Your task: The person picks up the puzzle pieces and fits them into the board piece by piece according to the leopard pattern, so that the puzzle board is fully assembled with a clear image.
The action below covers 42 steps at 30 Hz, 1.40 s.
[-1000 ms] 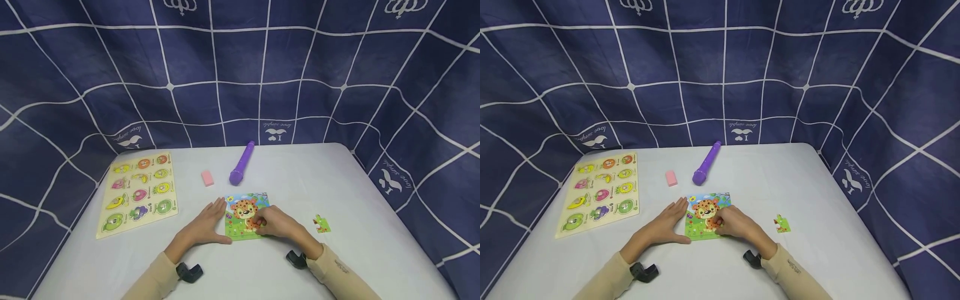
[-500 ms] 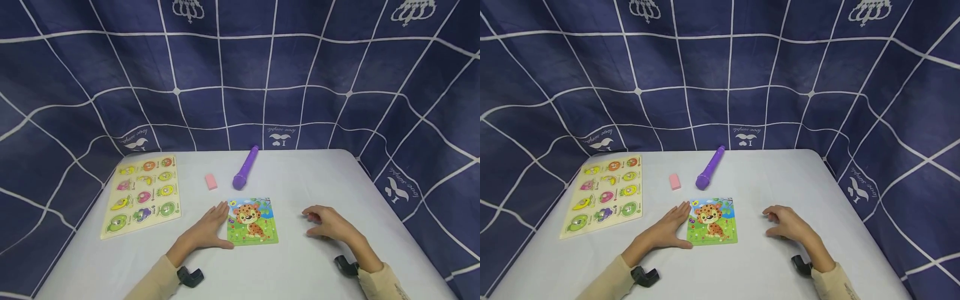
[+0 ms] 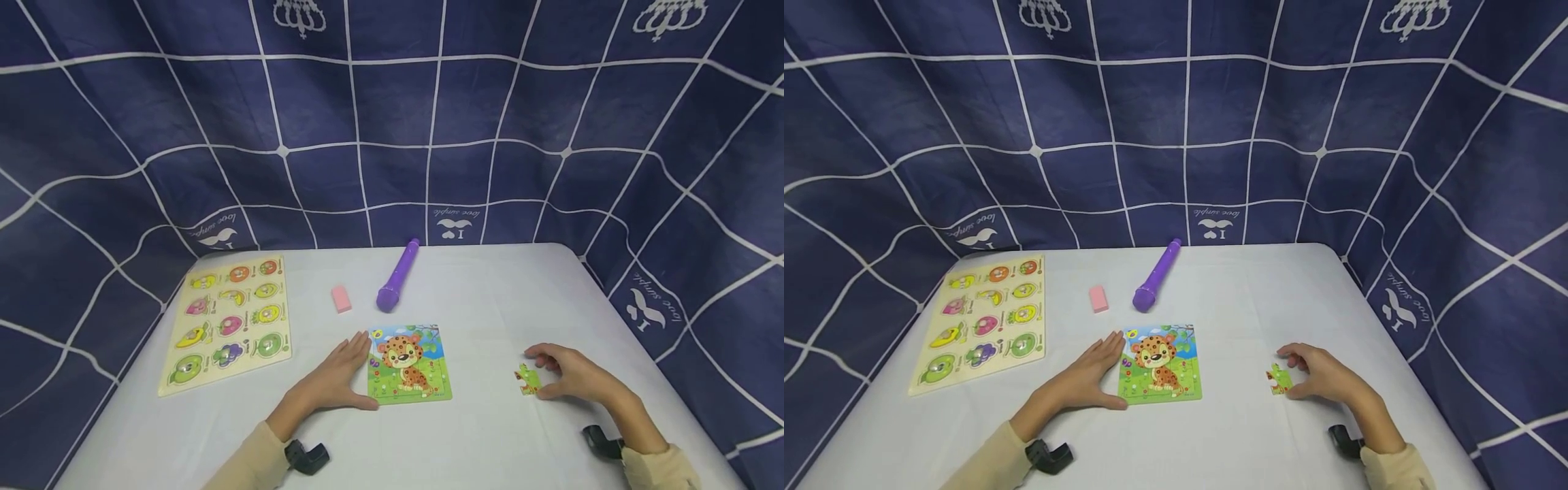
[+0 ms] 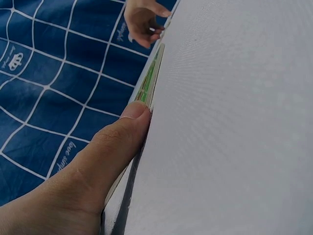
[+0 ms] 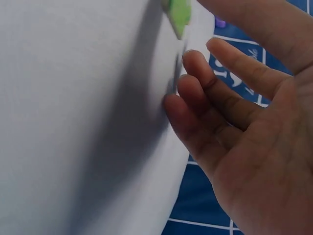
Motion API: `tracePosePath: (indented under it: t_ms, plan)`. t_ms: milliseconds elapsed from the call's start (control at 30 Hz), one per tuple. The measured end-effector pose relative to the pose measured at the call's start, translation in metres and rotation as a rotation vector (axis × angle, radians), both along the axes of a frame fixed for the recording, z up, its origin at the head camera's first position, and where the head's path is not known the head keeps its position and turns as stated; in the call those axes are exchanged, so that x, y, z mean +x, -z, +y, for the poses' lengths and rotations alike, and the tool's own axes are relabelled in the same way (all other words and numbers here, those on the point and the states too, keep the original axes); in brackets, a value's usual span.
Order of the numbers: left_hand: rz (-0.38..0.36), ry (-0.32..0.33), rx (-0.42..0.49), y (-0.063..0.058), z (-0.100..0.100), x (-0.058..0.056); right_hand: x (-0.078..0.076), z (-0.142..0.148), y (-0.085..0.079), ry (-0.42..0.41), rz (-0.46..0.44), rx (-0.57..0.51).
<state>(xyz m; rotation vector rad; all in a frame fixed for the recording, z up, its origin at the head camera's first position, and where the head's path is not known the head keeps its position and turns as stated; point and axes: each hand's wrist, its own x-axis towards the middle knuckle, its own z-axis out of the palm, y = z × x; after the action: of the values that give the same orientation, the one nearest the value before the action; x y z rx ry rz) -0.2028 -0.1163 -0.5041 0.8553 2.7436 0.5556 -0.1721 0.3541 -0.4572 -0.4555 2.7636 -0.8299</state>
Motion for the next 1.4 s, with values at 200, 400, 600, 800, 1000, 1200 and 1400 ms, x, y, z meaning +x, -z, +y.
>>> tracePosePath:
  t_ms: [200, 400, 600, 800, 1000, 1200, 1400]
  plan:
    - [0.0, 0.005, 0.009, -0.0007, 0.0013, -0.0003, -0.0023, -0.0027, 0.0041, -0.002, -0.023, 0.031]
    - [0.008, 0.006, 0.005, 0.0006, 0.0027, -0.0026, -0.0021, -0.0048, 0.0043, 0.026, -0.038, 0.052]
    - [0.006, 0.008, -0.001, 0.0027, 0.0025, -0.0029, 0.0013, -0.0052, 0.0097, 0.099, -0.02, 0.084]
    - [0.01, 0.002, -0.009, 0.0027, 0.0025, -0.0055, 0.0023, -0.004, 0.0082, 0.109, 0.046, 0.102]
    - [0.007, -0.009, 0.004, -0.0004, 0.0033, -0.0054, -0.0005, -0.003, 0.0032, 0.077, 0.11, 0.093]
    - [0.0, -0.01, 0.006, -0.0009, 0.004, -0.0042, -0.0031, -0.0032, 0.0025, 0.028, 0.121, 0.07]
    - [0.008, -0.008, 0.001, -0.0012, 0.0055, -0.0051, -0.0054, -0.0044, 0.0029, 0.017, 0.117, 0.074]
